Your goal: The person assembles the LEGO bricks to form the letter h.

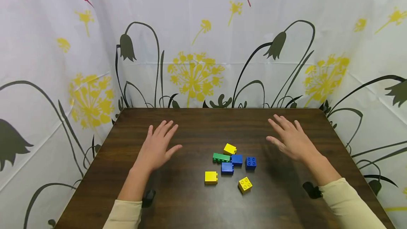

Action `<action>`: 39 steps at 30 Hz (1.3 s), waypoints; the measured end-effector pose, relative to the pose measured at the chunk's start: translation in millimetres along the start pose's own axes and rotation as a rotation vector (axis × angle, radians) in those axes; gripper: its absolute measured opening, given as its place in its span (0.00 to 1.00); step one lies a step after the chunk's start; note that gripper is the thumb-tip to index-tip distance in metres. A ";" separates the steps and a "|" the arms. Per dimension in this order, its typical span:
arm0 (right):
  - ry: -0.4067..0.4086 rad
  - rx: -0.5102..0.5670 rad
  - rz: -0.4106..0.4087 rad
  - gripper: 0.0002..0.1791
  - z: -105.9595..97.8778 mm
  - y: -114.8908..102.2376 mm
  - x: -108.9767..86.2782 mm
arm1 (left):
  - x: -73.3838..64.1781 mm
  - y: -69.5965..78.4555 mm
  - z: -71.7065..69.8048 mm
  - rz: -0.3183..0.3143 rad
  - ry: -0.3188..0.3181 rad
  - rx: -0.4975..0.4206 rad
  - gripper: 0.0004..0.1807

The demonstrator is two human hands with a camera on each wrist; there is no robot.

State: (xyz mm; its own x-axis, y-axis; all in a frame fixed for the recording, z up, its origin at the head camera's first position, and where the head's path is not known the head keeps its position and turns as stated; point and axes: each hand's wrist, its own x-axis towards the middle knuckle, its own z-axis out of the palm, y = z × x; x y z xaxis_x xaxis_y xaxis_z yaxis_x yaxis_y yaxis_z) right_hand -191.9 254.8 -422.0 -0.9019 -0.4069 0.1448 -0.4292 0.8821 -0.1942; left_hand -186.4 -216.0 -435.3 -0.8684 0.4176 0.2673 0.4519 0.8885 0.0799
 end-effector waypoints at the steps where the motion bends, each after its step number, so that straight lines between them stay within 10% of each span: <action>1: -0.004 0.002 -0.001 0.39 1.7 -0.1 -0.5 | -1.2 1.5 0.4 0.000 -0.006 -0.008 0.40; 10: -0.075 0.023 -0.010 0.35 25.1 -11.4 -7.7 | -9.0 34.0 20.3 0.057 -0.067 -0.205 0.29; 26: -0.218 0.255 -0.003 0.31 76.3 -49.9 -19.3 | -18.4 104.7 66.1 0.106 -0.306 -0.256 0.29; 39: -0.117 0.209 -0.021 0.26 91.4 -53.8 -22.6 | -16.7 119.3 83.8 0.110 -0.252 -0.220 0.23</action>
State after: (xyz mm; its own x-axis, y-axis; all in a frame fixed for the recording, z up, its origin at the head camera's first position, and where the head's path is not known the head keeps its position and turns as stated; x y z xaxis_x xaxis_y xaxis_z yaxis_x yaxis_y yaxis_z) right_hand -152.9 194.8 -503.5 -0.8868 -0.4604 0.0399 -0.4380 0.8097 -0.3905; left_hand -135.1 -101.0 -510.7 -0.8227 0.5669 0.0425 0.5550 0.7848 0.2758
